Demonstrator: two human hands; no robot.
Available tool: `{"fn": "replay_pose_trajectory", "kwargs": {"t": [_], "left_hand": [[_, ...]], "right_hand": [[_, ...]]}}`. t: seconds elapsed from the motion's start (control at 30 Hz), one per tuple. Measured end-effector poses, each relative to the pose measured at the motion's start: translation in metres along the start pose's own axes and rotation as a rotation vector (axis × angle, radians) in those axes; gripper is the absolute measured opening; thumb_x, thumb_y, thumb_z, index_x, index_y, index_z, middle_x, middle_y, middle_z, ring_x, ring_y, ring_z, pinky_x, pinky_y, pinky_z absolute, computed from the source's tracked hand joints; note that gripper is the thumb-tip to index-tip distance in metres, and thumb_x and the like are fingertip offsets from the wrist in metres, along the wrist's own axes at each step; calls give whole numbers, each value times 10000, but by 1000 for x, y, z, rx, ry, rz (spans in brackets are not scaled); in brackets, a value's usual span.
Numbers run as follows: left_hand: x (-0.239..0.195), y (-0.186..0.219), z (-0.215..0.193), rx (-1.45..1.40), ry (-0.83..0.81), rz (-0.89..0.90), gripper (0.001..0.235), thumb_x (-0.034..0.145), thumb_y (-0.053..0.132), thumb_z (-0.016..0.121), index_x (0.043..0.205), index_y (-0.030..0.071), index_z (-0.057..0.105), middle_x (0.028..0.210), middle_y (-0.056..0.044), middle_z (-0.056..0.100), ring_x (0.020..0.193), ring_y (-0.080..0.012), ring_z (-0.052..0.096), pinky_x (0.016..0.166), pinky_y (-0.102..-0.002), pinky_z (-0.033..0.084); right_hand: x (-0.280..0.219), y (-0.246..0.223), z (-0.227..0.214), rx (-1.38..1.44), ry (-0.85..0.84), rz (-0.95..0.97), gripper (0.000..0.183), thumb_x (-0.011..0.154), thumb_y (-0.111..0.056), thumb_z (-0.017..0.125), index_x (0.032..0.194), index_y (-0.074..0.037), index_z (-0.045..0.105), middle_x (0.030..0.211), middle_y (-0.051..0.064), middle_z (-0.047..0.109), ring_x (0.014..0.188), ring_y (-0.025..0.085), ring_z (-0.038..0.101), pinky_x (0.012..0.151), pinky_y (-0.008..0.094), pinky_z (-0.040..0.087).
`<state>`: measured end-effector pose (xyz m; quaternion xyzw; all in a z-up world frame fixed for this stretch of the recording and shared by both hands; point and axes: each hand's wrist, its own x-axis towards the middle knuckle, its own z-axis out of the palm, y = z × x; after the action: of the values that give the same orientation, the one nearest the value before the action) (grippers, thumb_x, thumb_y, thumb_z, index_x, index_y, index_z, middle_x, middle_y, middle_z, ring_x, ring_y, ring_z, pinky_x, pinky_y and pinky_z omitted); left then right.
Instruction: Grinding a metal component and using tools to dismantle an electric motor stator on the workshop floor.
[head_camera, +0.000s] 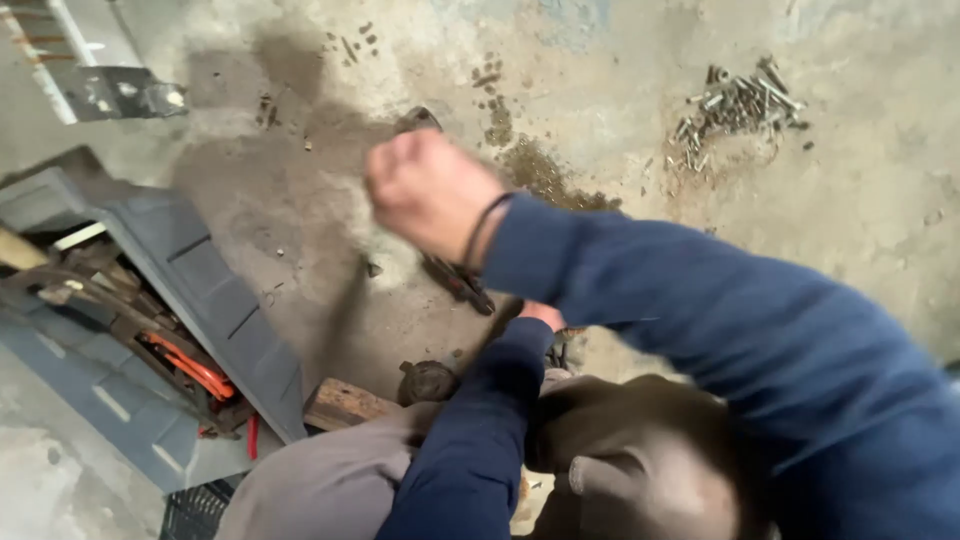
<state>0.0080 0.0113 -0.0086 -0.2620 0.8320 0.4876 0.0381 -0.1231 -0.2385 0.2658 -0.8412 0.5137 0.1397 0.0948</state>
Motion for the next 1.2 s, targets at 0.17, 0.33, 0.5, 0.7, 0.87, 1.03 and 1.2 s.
{"fn": "replay_pose_trajectory", "kwargs": {"t": [0.17,0.33,0.5,0.7,0.87,1.03,1.2], "left_hand": [[2,38,-31,-34,-200,-104,398,872,333,709,1187,89,702,1204,-169,684,1130,-359,648,960,-477,505],[18,63,-72,-182,-184,-130,258,918,369,694,1018,143,767,910,-170,685,893,-398,670,788,-527,529],[12,41,-49,-117,-171,-104,230,930,376,686,952,148,714,942,-129,706,911,-361,686,780,-493,544],[15,63,-79,-115,-197,-70,239,931,347,705,1049,145,752,939,-127,706,910,-363,675,781,-486,532],[15,51,-63,-115,-171,-76,250,931,335,710,1081,138,743,983,-104,714,918,-334,691,800,-459,547],[5,44,-59,-136,-127,-23,268,854,288,716,1080,146,740,1001,-71,730,942,-311,705,801,-442,557],[10,50,-60,-130,-147,-102,234,923,340,717,1083,171,743,1030,-76,725,946,-311,701,802,-458,559]], "right_hand": [[-86,11,89,42,59,442,308,892,-210,674,1157,-51,687,760,58,644,634,185,634,522,321,511],[-84,36,155,540,-26,700,408,856,-161,700,1209,-8,566,812,173,682,663,346,669,558,462,529],[-103,5,170,1086,-41,820,364,922,-305,694,1143,-68,529,909,235,708,833,465,675,734,545,539],[-301,-82,120,1135,165,1035,494,913,-354,693,1297,-72,565,891,215,697,779,420,696,671,483,552],[-339,-147,124,1186,-46,1308,452,878,-360,712,1220,-95,581,735,202,674,695,403,700,630,483,548],[-339,-182,145,1251,-81,1282,452,897,-337,718,1235,-76,570,754,204,685,709,426,689,623,484,542],[-344,-129,84,1118,-6,1371,395,879,-290,742,1192,-85,615,727,189,693,620,321,718,589,410,563]]}}
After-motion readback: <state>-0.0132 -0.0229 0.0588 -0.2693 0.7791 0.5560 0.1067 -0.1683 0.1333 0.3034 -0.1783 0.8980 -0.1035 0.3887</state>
